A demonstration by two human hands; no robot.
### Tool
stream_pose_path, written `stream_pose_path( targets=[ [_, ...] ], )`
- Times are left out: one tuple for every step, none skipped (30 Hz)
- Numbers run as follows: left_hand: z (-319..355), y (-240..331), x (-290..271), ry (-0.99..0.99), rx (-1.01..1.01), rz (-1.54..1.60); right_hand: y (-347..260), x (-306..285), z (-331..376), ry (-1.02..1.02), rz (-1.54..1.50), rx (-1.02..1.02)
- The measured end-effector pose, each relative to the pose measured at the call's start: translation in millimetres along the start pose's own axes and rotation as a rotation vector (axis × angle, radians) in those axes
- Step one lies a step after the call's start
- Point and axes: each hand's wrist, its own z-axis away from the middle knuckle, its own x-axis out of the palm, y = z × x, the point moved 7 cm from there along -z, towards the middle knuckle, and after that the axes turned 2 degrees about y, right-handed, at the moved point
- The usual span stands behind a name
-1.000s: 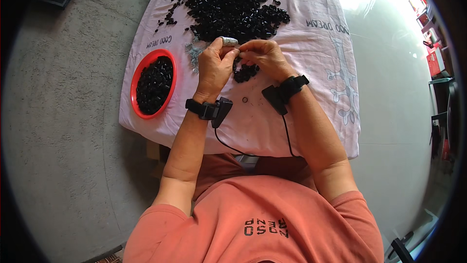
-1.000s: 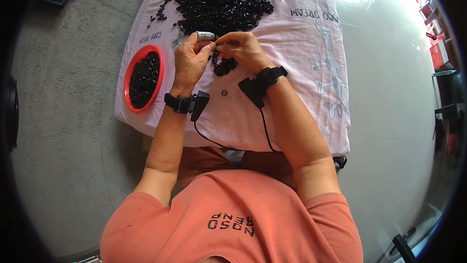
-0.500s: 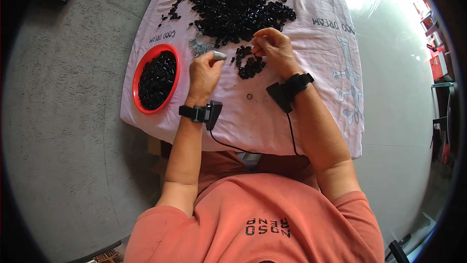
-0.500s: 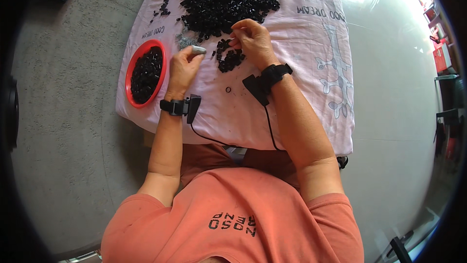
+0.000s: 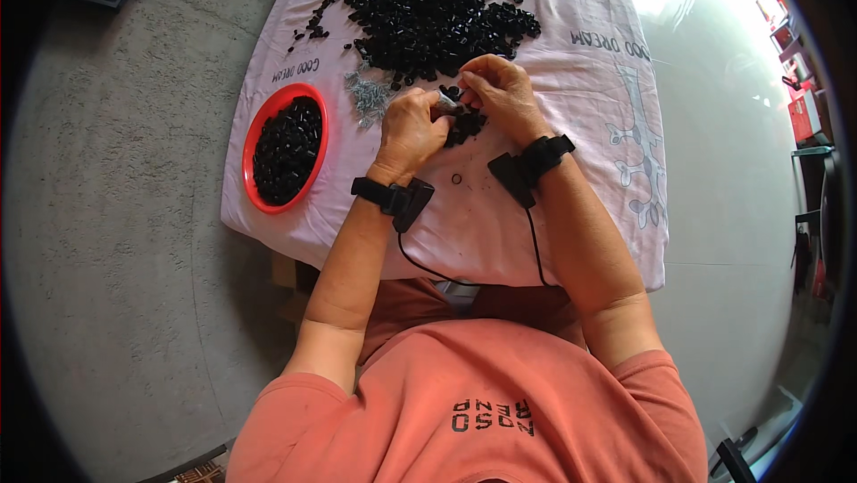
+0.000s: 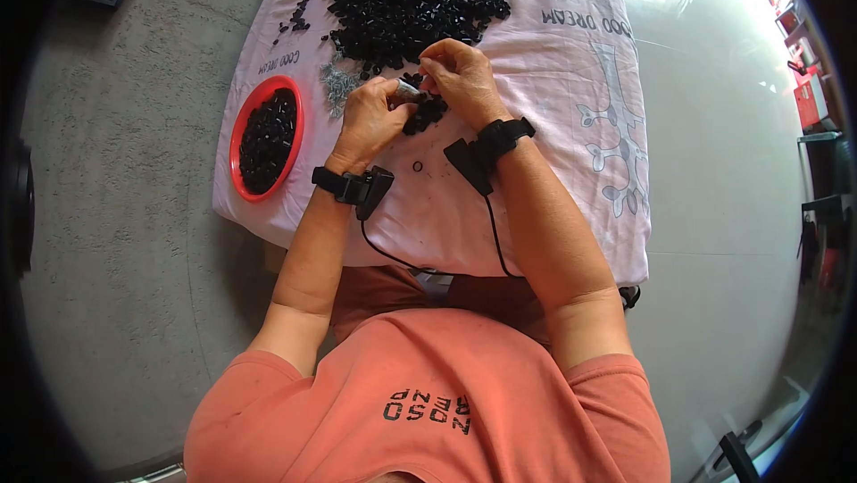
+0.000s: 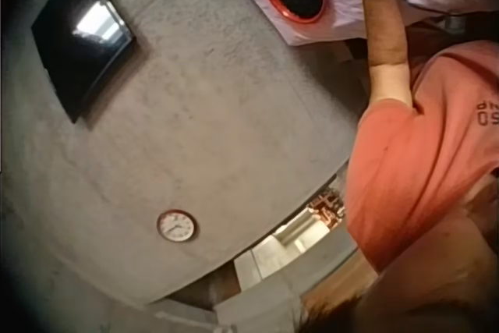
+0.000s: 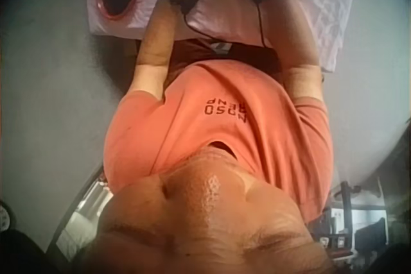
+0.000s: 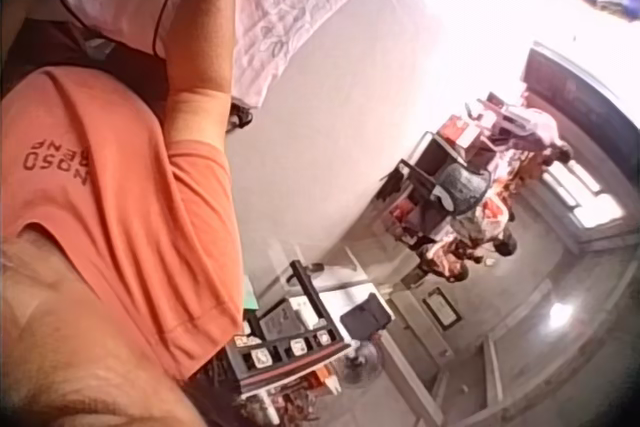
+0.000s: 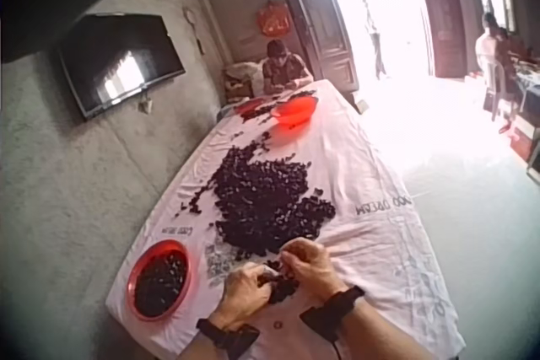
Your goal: Manually sorting and inspecting small black plastic rings using a metal cylinder tool.
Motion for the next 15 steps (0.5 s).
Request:
stream_pose_path(
  targets=[
    [-1,1,1,0.001,-0.001,-0.003,-1,0,0,-0.002,0.014,-0.002],
    [-1,2,2,0.003,-0.003,-0.007,-2,0,1,-0.003,0.028,-0.004],
    [-2,1,2,0.006,-0.007,-0.009,0,0,1,-0.007,0.023,-0.004],
    [-3,0,2,0.01,-0.009,-0.012,1,0,0,-0.009,0.018,-0.005],
    [-3,-1,2,0.014,-0.011,-0.015,2,0,0,-0.012,0.013,-0.007],
    [-3,-3,-1,0.036,0.005,-0.03,3,0,-1,-0.013,0.012,-0.004],
    [-1,-6,-5,0.055,0.02,-0.045,4,0,-1,-0.013,0.01,0.001],
    [0,-9,-9,0.075,0.034,-0.061,5,0,-1,-0.014,0.009,0.006],
    [1,-15,-12,0.074,0.003,-0.035,6,0,-1,-0.008,0.009,0.014],
    [3,-19,-17,0.076,-0.031,-0.01,3,0,0,-0.006,0.009,0.022],
    [4,-23,-20,0.077,-0.064,0.015,3,1,0,-0.004,0.009,0.029],
    [5,-26,-19,0.072,-0.075,0.043,3,1,0,-0.002,0.009,0.027],
    [6,-26,-19,0.067,-0.079,0.064,2,0,-1,-0.002,0.011,0.025],
    [8,-25,-18,0.062,-0.084,0.084,2,-1,-1,-0.001,0.013,0.023],
    [9,-23,-17,0.057,-0.088,0.105,3,-1,-2,0.0,0.017,0.024]
  ],
)
